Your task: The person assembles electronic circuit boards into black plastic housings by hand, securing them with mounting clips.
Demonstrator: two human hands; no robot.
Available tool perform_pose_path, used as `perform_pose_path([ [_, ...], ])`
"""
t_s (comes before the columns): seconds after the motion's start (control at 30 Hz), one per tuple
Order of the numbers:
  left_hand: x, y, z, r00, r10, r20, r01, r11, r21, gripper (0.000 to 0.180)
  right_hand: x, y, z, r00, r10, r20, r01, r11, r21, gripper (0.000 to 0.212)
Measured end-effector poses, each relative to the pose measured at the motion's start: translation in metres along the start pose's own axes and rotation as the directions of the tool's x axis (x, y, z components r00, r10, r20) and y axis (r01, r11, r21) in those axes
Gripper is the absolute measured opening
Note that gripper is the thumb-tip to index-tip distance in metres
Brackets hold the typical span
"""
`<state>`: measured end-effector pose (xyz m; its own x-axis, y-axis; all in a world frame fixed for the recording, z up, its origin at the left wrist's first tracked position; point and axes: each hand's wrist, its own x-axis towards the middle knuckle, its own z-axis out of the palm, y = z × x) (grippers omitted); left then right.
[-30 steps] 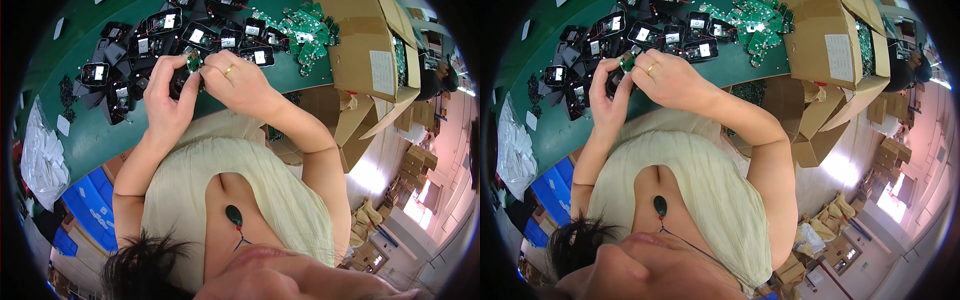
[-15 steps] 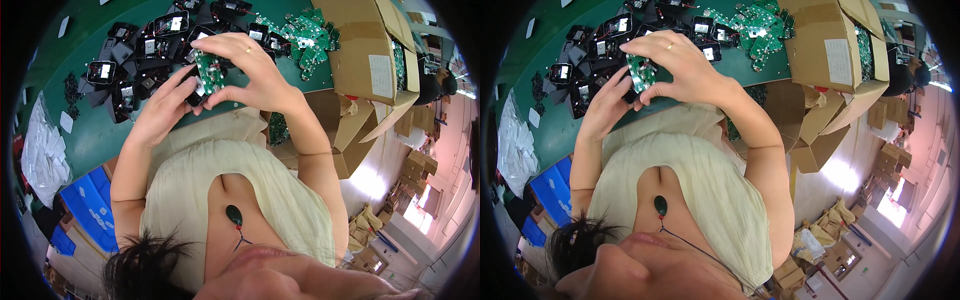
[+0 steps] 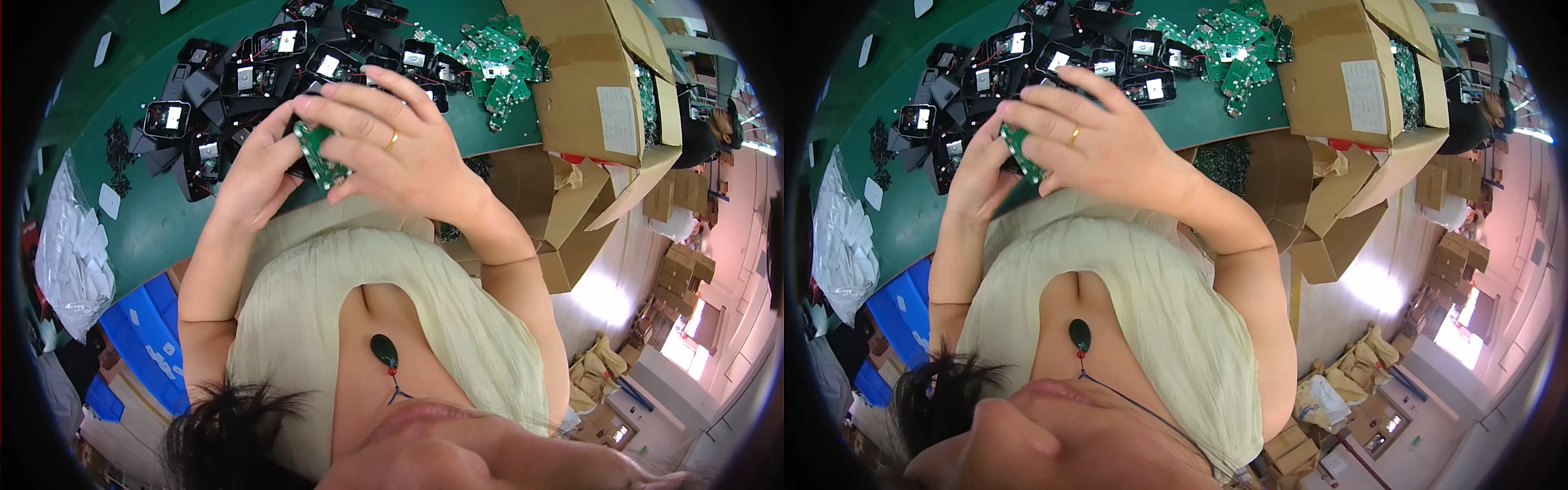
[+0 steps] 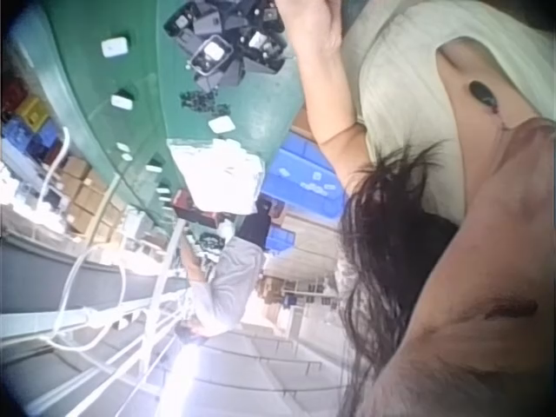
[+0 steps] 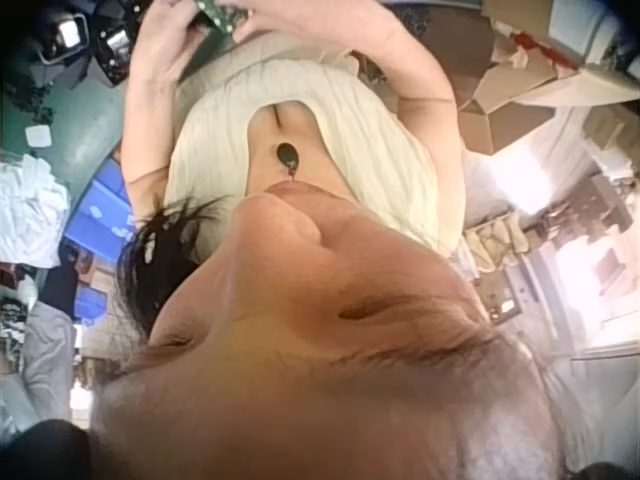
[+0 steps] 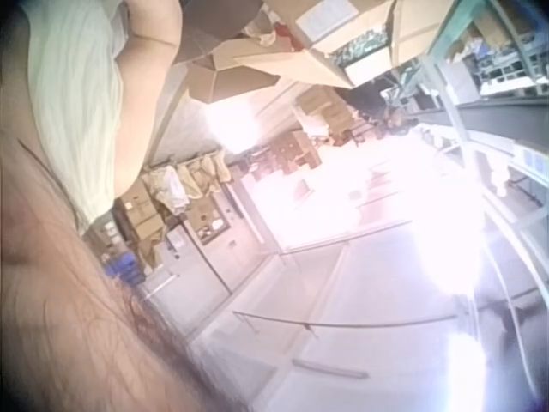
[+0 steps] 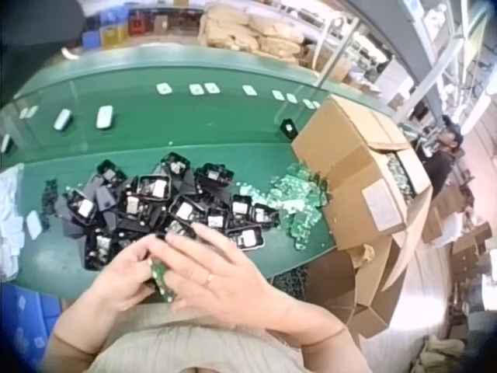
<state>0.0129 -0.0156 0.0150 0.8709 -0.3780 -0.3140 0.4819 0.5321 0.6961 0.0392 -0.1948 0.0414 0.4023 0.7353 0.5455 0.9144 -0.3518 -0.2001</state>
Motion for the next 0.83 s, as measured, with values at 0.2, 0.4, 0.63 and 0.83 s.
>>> perform_pose_path([
  [0.2, -0.001, -0.007, 0.017, 0.971, 0.133, -0.199, -0.119, 0.99, 0.078, 0.029, -0.006, 0.017, 0.018, 0.971, 0.035, -0.236, -0.005, 0.992, 0.125, 0.028],
  [0.4, -0.002, -0.018, 0.017, 0.917, 0.356, -0.176, -0.307, 0.917, 0.255, 0.028, -0.005, 0.014, 0.028, 0.881, 0.043, -0.471, -0.079, 0.995, -0.056, 0.017],
  [0.63, -0.004, -0.02, 0.019, 0.93, 0.359, -0.082, -0.339, 0.921, 0.191, 0.044, -0.001, 0.016, 0.029, 0.853, 0.131, -0.505, -0.156, 0.988, -0.006, 0.02],
  [0.83, -0.008, -0.023, 0.018, 0.931, 0.364, -0.021, -0.36, 0.928, 0.093, 0.052, 0.0, 0.015, 0.029, 0.873, 0.093, -0.478, -0.117, 0.993, -0.02, 0.019],
])
